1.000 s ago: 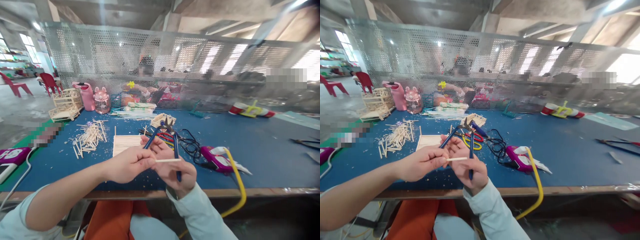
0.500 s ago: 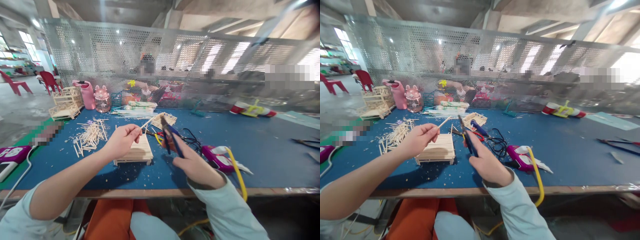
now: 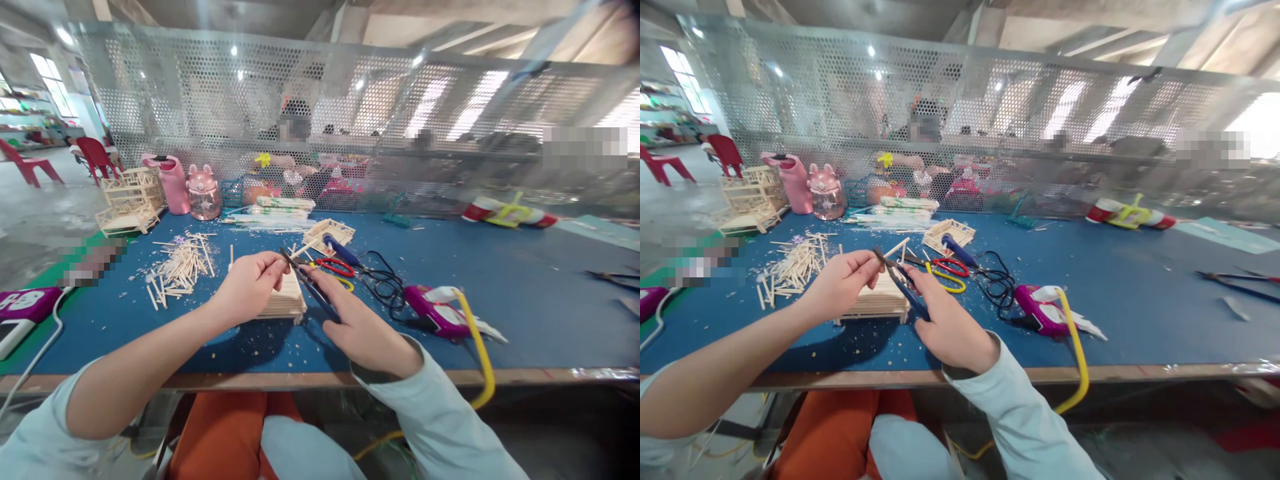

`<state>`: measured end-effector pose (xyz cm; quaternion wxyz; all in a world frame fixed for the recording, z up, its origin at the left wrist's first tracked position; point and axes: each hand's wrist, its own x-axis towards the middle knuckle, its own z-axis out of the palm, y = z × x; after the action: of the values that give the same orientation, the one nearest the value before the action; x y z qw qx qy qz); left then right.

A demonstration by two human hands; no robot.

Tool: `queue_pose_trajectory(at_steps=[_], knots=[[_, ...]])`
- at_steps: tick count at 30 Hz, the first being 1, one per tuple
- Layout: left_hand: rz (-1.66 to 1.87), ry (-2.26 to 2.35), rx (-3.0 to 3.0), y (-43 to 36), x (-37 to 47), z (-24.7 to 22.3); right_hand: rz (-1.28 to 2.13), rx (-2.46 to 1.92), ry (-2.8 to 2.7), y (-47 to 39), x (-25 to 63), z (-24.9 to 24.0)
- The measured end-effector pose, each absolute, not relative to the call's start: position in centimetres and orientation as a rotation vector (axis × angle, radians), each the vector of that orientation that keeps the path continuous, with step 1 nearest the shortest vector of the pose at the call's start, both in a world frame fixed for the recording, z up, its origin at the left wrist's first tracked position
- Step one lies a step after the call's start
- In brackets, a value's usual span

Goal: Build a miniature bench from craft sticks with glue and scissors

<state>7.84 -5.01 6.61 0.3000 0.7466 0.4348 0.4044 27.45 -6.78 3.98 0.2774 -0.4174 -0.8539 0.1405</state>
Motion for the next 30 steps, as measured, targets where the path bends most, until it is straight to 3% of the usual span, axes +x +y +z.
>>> queue_pose_trajectory(at_steps=[13,20,22,26,28,30], knots=[[1.106,1.195,2.023,-5.3,8.5,5.9,0.121,-1.209,-2.205,-6.4,26.7,2.5],[1.042,1.316,1.955,-4.4,9.7,6.1,-0.357,-1.523,-2.049,-7.0,26.5,3.0],[1.054,1.275,2.081,-4.3,9.6,6.3,-0.161,-1.451,-2.050,-7.0,27.0,3.2],[0.996,1.141,2.455,-4.8,8.4,6.9,0.663,-1.309,-1.972,-6.6,29.5,3.5],[1.007,1.156,2.520,-4.9,7.3,7.0,0.727,-1.427,-1.969,-6.4,30.8,3.5],[1.100,1.231,2.510,-4.6,6.1,7.0,0.577,-1.630,-2.087,-6.2,31.7,3.2]])
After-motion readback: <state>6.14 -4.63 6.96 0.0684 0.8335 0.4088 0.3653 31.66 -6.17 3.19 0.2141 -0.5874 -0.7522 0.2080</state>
